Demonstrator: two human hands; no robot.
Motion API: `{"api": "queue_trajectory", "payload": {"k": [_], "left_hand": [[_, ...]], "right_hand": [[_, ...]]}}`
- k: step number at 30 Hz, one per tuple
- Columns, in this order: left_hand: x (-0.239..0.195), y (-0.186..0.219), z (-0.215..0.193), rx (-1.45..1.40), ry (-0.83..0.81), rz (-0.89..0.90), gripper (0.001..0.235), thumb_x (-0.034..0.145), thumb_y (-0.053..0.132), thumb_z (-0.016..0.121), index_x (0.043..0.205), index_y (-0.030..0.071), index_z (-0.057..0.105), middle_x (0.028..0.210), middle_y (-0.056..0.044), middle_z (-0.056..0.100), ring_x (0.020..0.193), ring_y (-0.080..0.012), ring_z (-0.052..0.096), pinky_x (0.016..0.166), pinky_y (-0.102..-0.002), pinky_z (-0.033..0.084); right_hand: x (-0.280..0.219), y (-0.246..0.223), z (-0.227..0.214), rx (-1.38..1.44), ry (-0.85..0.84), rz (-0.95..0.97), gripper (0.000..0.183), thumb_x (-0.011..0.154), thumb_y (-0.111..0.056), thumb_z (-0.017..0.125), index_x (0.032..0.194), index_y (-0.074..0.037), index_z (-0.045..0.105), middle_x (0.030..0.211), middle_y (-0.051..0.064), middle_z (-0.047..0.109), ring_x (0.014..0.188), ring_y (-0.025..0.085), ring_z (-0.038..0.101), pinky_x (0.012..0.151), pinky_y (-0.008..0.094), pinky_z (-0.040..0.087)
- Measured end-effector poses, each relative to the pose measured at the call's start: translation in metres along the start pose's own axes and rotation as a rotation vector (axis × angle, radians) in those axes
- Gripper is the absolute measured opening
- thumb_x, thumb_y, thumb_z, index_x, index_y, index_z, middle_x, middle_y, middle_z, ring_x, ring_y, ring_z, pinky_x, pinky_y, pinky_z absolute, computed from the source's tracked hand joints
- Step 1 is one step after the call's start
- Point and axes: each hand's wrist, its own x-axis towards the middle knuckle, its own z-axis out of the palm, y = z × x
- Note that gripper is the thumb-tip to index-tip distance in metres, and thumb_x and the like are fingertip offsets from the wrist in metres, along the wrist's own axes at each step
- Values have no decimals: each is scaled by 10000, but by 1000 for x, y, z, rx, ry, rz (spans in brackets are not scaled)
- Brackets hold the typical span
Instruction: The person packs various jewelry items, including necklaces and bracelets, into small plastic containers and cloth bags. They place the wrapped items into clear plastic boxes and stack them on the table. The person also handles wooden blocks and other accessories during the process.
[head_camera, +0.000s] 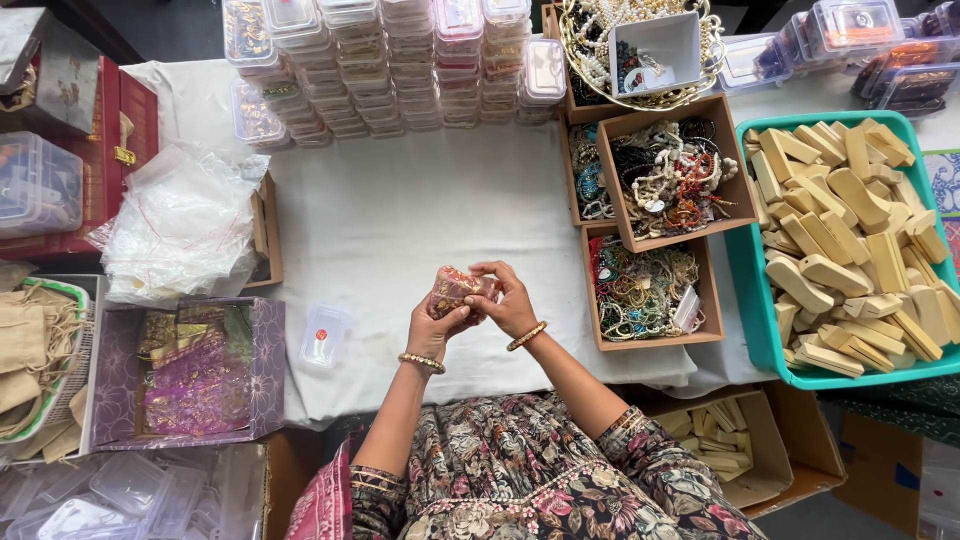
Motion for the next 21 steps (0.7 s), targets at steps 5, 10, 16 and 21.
{"api": "queue_trajectory", "payload": {"k": [5, 10, 16, 21], "left_hand": [[14, -12, -22, 192, -43, -32, 565, 811, 33, 832, 1316, 11, 579, 1176, -134, 703, 1038, -247, 715, 867, -395, 646], [13, 10, -14, 371, -72, -53, 745, 759, 76, 868, 1365, 108, 436, 1182, -70, 664, 1048, -183, 697, 803, -349, 659], [18, -11, -22, 228, 224, -129, 793, 749, 75, 828, 1396, 188, 383, 1068, -157, 709, 929, -240, 710, 725, -356, 632], [13, -17, -18, 152, 218, 50, 520, 888, 138, 769, 1342, 55, 529, 1141, -88, 728, 1005, -163, 711, 814, -307, 624]], "right_hand": [[20, -29, -16, 313, -237, 247, 840, 765, -202, 851, 1472, -99, 408, 1395, 60, 560, 1269, 137, 570, 1032, 312, 552], [14, 9, -11, 480, -535, 523, 708, 840, -239, 824, 1440, -28, 513, 1256, 97, 672, 1117, 154, 657, 967, 337, 573], [11, 14, 7, 663, -382, 642, 461, 936, -220, 738, 1294, 30, 590, 1131, 89, 728, 1008, 174, 705, 899, 377, 591], [12, 16, 18, 771, -274, 633, 396, 964, -208, 689, 1288, -1, 595, 1123, 89, 720, 971, 190, 725, 852, 389, 626]]}}
